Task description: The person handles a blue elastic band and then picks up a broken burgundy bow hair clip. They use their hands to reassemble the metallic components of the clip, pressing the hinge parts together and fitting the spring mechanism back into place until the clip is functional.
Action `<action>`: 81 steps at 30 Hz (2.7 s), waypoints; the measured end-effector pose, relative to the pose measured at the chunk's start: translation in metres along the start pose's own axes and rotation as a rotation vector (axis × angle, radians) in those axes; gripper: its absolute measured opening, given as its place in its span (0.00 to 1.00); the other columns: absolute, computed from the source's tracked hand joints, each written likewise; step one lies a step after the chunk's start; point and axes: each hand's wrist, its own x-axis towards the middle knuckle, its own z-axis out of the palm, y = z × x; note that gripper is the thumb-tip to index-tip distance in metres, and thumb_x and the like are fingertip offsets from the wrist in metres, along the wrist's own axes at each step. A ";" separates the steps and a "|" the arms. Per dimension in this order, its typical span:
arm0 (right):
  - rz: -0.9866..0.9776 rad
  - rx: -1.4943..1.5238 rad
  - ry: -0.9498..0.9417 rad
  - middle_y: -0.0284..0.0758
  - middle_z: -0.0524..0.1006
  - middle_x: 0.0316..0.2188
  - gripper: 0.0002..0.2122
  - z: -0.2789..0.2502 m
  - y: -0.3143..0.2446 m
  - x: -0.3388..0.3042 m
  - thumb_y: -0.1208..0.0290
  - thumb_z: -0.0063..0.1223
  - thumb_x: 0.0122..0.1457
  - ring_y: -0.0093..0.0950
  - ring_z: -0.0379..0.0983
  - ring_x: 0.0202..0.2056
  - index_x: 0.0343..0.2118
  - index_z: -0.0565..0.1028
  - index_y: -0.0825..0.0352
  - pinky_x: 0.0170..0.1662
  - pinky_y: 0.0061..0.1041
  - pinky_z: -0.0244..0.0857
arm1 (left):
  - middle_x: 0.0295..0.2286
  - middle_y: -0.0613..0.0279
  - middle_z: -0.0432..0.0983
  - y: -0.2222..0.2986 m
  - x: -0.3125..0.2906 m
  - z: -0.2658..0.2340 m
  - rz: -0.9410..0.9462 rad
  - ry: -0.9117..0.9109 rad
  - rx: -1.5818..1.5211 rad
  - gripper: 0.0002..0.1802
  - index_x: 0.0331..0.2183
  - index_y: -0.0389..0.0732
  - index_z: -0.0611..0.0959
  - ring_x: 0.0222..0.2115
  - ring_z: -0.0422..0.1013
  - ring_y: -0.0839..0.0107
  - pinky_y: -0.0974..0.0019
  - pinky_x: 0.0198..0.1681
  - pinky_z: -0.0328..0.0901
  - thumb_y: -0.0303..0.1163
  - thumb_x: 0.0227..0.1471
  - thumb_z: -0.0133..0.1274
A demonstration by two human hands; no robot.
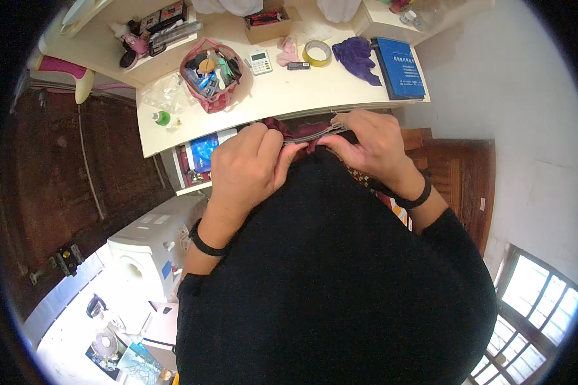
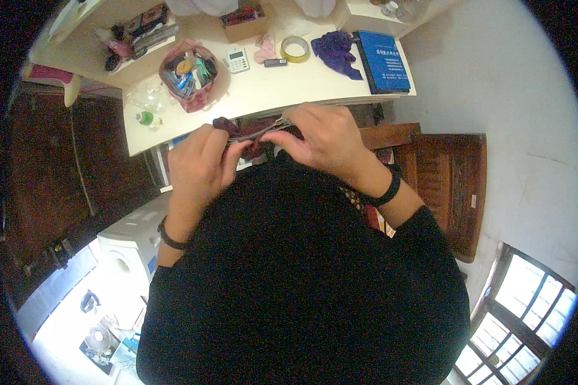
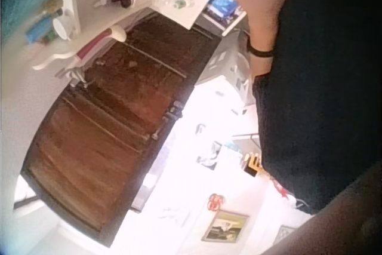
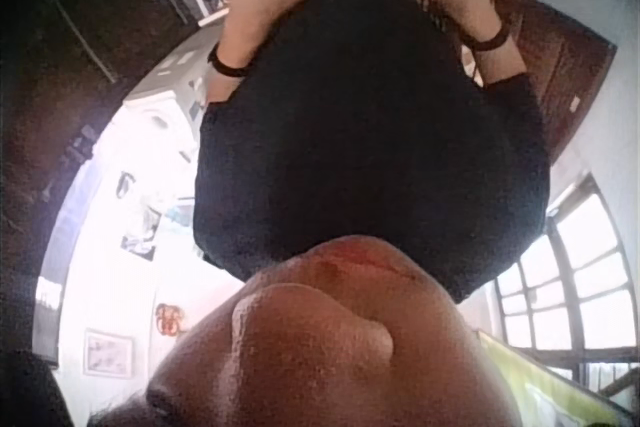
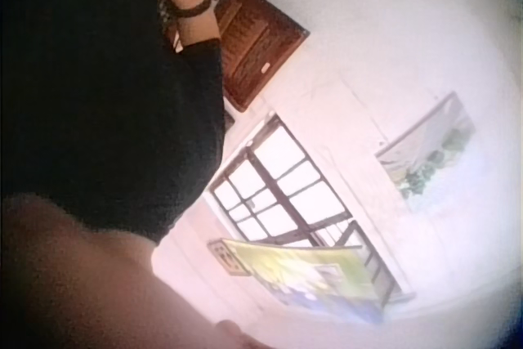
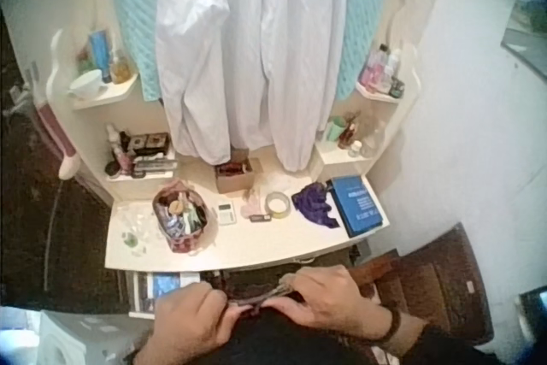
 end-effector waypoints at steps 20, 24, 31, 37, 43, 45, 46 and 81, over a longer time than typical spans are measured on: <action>0.066 0.042 0.072 0.37 0.74 0.18 0.16 0.018 -0.001 0.000 0.60 0.69 0.46 0.34 0.73 0.18 0.24 0.75 0.67 0.21 0.28 0.66 | 0.16 0.61 0.62 -0.014 -0.001 0.006 0.024 0.003 -0.010 0.19 0.19 0.41 0.71 0.14 0.65 0.65 0.63 0.16 0.58 0.42 0.48 0.61; 0.086 0.031 0.063 0.37 0.74 0.17 0.16 0.020 -0.001 0.003 0.60 0.69 0.46 0.34 0.73 0.19 0.24 0.74 0.67 0.21 0.29 0.66 | 0.17 0.61 0.63 -0.019 -0.001 0.010 0.006 0.002 -0.030 0.19 0.19 0.41 0.71 0.14 0.66 0.64 0.63 0.16 0.59 0.42 0.49 0.60; 0.087 0.099 0.042 0.38 0.75 0.20 0.16 0.020 0.004 0.006 0.59 0.69 0.46 0.35 0.74 0.20 0.26 0.75 0.67 0.23 0.29 0.67 | 0.21 0.61 0.65 -0.028 0.010 0.002 0.110 -0.045 0.019 0.17 0.23 0.41 0.74 0.18 0.66 0.64 0.64 0.19 0.61 0.42 0.46 0.60; 0.145 0.388 0.070 0.38 0.79 0.27 0.16 0.003 -0.008 0.023 0.68 0.72 0.43 0.29 0.76 0.28 0.34 0.79 0.70 0.32 0.22 0.67 | 0.22 0.63 0.69 -0.038 0.014 -0.007 0.209 0.064 0.025 0.16 0.31 0.39 0.79 0.21 0.68 0.66 0.64 0.22 0.60 0.40 0.44 0.62; 0.138 0.525 0.124 0.38 0.79 0.29 0.15 -0.003 -0.010 0.023 0.71 0.71 0.45 0.28 0.75 0.30 0.33 0.78 0.71 0.34 0.22 0.67 | 0.21 0.61 0.71 -0.038 0.015 -0.011 0.226 0.183 -0.028 0.16 0.31 0.37 0.81 0.19 0.68 0.66 0.66 0.21 0.60 0.36 0.40 0.65; 0.132 0.558 0.159 0.37 0.78 0.29 0.14 -0.006 -0.012 0.020 0.71 0.71 0.45 0.28 0.75 0.30 0.33 0.78 0.70 0.33 0.22 0.68 | 0.21 0.61 0.72 -0.036 0.016 -0.013 0.233 0.211 -0.042 0.16 0.30 0.36 0.82 0.19 0.68 0.66 0.66 0.21 0.61 0.35 0.40 0.65; 0.154 0.600 0.164 0.37 0.78 0.29 0.14 -0.007 -0.011 0.020 0.71 0.70 0.45 0.27 0.75 0.30 0.33 0.78 0.70 0.33 0.22 0.67 | 0.21 0.61 0.72 -0.035 0.016 -0.014 0.230 0.226 -0.037 0.15 0.30 0.36 0.82 0.19 0.69 0.66 0.66 0.21 0.61 0.35 0.40 0.66; 0.152 0.356 0.027 0.35 0.78 0.28 0.09 -0.007 -0.024 0.032 0.76 0.65 0.46 0.30 0.76 0.27 0.32 0.79 0.67 0.29 0.23 0.70 | 0.32 0.55 0.78 -0.024 0.032 -0.015 -0.113 -0.075 -0.751 0.12 0.36 0.35 0.84 0.31 0.75 0.64 0.69 0.34 0.68 0.24 0.44 0.63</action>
